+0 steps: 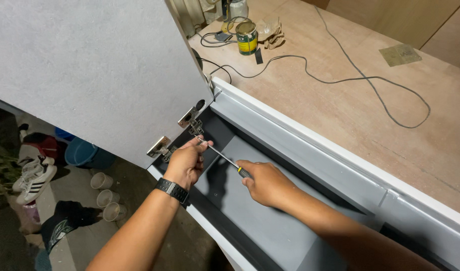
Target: The person uses a screwdriver to tighten screws on the hinges of a white cabinet door. They repeatedly adjust the screws on both the upper and lower hinges while holding the door open, working in a workshop setting.
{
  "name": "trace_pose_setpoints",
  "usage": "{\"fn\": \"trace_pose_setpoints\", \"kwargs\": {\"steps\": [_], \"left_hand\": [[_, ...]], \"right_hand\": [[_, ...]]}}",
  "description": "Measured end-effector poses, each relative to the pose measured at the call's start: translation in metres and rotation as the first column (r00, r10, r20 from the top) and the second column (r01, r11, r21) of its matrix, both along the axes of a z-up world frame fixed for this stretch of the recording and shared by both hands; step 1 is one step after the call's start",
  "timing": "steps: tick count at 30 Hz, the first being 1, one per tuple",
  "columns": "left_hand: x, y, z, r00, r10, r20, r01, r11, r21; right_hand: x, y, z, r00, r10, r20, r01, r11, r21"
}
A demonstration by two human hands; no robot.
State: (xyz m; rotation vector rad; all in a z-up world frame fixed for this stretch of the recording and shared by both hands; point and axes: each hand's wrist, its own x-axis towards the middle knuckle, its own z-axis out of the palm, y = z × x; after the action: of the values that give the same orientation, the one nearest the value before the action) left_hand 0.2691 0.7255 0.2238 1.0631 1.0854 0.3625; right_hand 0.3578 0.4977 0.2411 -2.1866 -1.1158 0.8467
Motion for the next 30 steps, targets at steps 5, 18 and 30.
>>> {"fn": "trace_pose_setpoints", "kwargs": {"steps": [5, 18, 30], "left_hand": [[0.000, 0.001, 0.004, 0.999, -0.029, -0.038, 0.032, 0.998, 0.059], [0.011, -0.029, 0.030, 0.984, -0.175, -0.023, 0.176, 0.982, 0.073], [0.000, -0.023, 0.019, 0.981, -0.151, -0.120, 0.165, 0.980, 0.115]], "right_hand": [[-0.002, 0.004, 0.003, 1.000, 0.007, -0.026, -0.007, 0.999, 0.032], [0.006, -0.008, -0.001, 0.999, -0.001, 0.044, 0.001, 1.000, -0.009], [-0.002, 0.001, 0.008, 0.997, 0.064, 0.047, -0.064, 0.998, -0.010]]}}
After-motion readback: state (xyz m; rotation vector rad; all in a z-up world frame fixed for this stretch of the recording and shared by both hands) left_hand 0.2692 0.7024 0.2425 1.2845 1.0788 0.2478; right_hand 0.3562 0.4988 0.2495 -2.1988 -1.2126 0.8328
